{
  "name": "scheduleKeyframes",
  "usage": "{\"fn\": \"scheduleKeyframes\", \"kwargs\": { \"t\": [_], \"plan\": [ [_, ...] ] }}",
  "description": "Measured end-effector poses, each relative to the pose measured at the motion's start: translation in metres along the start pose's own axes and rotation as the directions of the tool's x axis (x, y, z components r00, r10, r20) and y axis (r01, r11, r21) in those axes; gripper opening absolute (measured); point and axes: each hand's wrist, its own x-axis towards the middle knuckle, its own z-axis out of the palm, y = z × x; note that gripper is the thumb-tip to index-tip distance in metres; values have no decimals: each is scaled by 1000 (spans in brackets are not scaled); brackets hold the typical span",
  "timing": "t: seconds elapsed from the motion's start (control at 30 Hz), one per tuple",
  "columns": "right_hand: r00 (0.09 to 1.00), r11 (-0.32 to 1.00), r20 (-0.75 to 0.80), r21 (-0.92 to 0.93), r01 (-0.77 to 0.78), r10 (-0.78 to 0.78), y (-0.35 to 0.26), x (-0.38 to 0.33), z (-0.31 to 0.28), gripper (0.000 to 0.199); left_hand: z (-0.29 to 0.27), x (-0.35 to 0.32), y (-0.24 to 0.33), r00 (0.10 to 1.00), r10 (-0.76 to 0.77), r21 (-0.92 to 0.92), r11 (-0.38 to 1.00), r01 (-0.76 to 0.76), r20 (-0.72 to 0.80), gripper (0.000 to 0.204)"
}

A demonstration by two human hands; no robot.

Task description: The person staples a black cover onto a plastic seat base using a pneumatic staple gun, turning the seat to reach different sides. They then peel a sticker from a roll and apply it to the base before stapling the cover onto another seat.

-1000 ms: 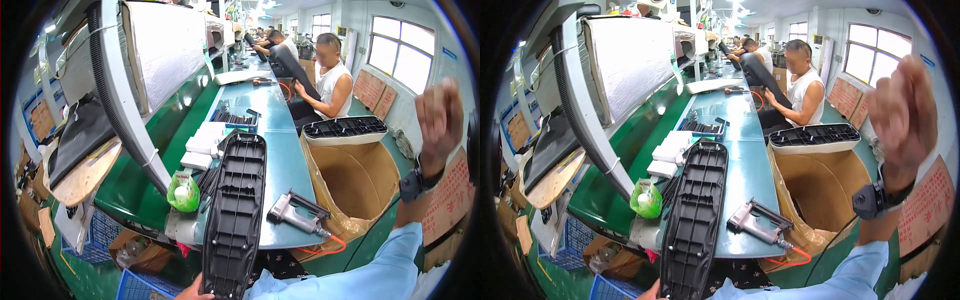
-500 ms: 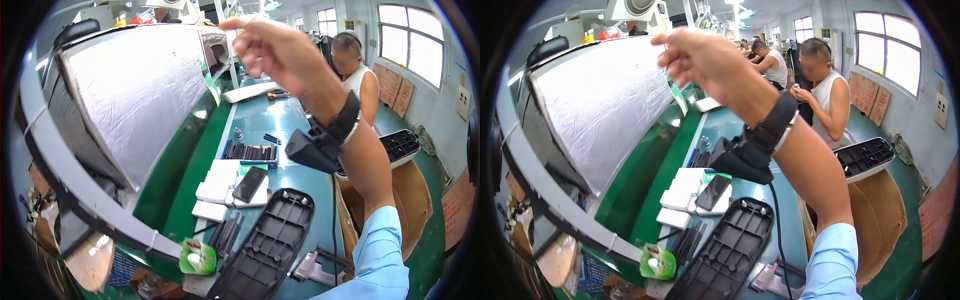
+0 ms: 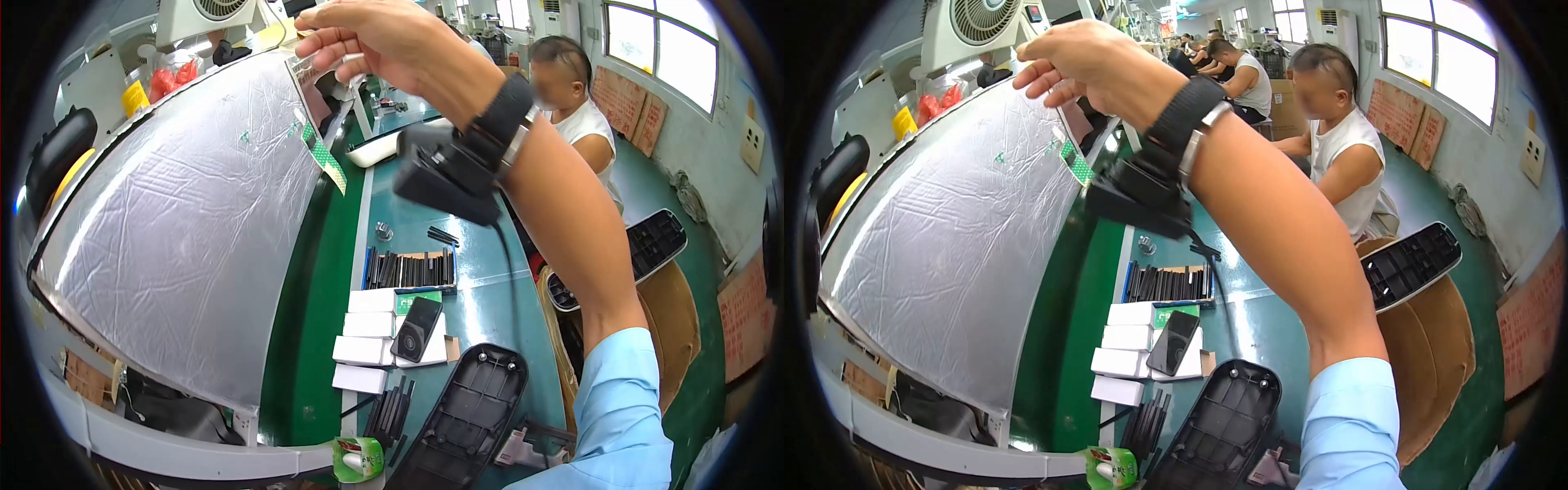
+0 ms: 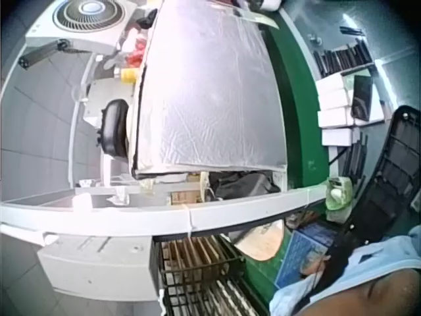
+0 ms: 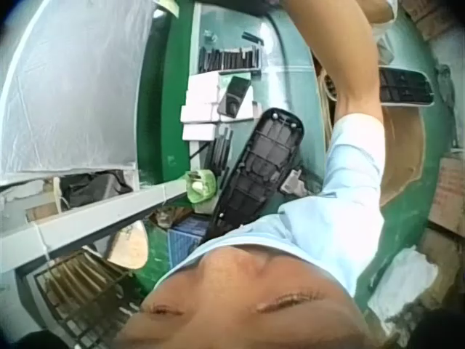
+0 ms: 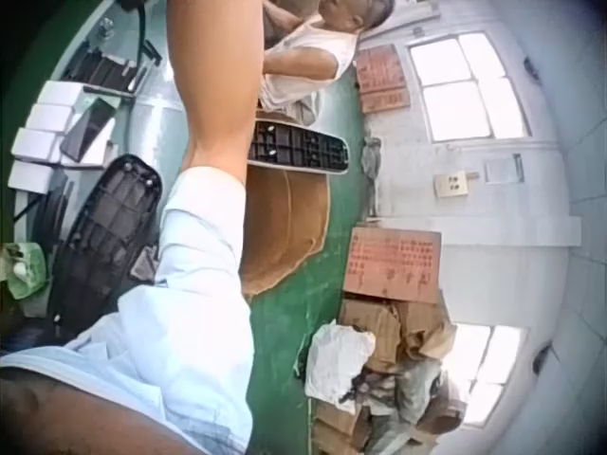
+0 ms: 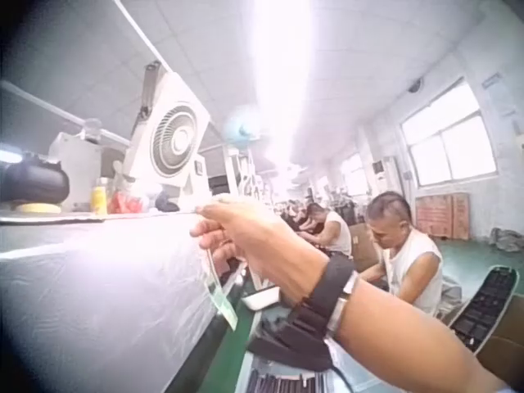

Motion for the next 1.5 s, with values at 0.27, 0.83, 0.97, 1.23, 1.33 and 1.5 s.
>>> {"fn": "scheduleKeyframes", "kwargs": {
  "t": [0.27, 0.83, 0.97, 1.23, 1.33, 1.5],
  "plan": [
    [988, 882, -135, -454, -124, 69, 120, 84, -27, 26, 15, -11, 51, 999, 25, 48, 999, -23, -37, 47],
    [985, 944, -73, -283, -171, 157, 376, 119, -23, 64, 56, 25, 104, 989, 55, -13, 998, -57, -135, 47],
    [994, 945, -111, -321, -58, 24, 397, 122, -37, 51, 66, 29, 130, 987, 44, 15, 999, -42, -157, 48],
    [966, 753, -161, -656, 50, -204, 399, 124, -21, 31, 90, 18, 165, 976, 52, 72, 997, -38, -211, 48],
    [980, 877, -198, -473, -85, -12, 399, 120, -31, 26, 101, 14, 177, 974, 78, 105, 993, -56, -215, 48],
    [961, 970, -136, 28, -240, 241, 378, 86, -18, 21, 122, -2, 173, 966, 118, 130, 987, -90, -228, 48]
  ]
}}
